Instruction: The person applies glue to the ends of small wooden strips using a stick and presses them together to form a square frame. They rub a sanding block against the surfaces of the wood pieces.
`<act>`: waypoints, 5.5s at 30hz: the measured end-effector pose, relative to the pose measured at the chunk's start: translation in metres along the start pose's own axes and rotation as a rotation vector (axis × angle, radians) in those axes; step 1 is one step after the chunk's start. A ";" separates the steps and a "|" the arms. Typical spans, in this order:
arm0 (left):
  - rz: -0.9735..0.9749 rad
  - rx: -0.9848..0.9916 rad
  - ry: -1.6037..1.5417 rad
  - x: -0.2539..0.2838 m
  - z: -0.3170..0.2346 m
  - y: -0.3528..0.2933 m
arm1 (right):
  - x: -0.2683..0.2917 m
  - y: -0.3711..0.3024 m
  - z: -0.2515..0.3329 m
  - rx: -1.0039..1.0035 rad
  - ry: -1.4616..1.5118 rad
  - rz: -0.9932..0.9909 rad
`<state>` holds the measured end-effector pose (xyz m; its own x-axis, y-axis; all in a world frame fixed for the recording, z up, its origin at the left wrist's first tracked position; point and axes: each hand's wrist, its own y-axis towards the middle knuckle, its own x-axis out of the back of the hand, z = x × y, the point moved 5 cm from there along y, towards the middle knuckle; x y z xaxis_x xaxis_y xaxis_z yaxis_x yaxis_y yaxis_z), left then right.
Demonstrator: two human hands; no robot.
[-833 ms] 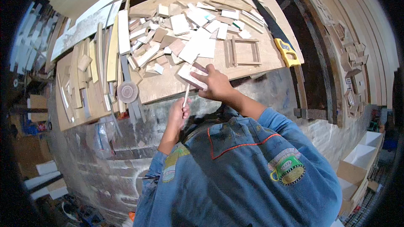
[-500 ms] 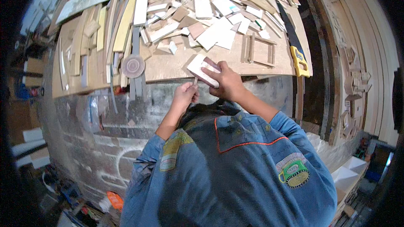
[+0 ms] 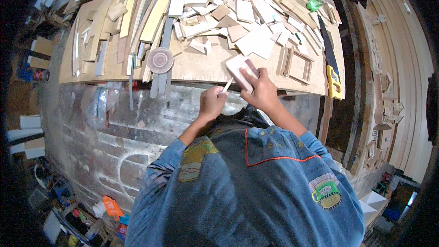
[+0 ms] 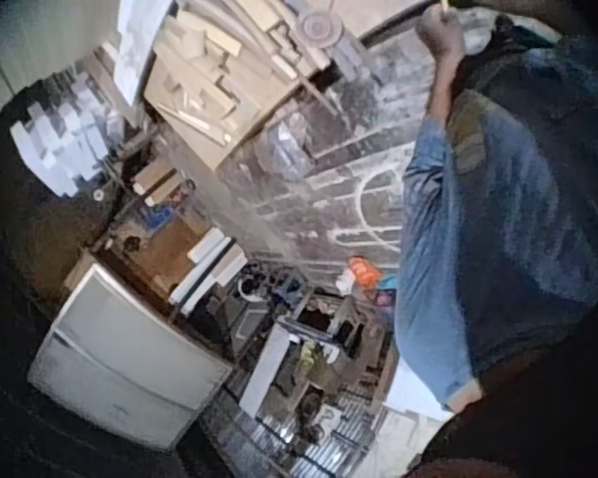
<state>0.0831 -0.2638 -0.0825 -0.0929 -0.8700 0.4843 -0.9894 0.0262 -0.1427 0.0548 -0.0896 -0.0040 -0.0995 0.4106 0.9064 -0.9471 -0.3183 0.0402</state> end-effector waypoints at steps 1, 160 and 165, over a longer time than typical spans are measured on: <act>0.008 0.019 -0.027 -0.002 0.000 0.001 | -0.002 -0.004 0.003 0.018 -0.004 0.030; -0.014 -0.078 -0.358 0.057 -0.111 0.011 | 0.089 0.027 -0.004 0.168 0.603 0.098; -0.014 0.016 -0.779 0.010 -0.136 0.033 | 0.067 -0.004 -0.033 -0.227 1.072 0.050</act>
<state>0.0339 -0.2049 0.0348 0.0308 -0.9653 -0.2593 -0.9877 0.0104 -0.1559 0.0416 -0.0325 0.0424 -0.2487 0.9665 0.0638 -0.9579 -0.2356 -0.1643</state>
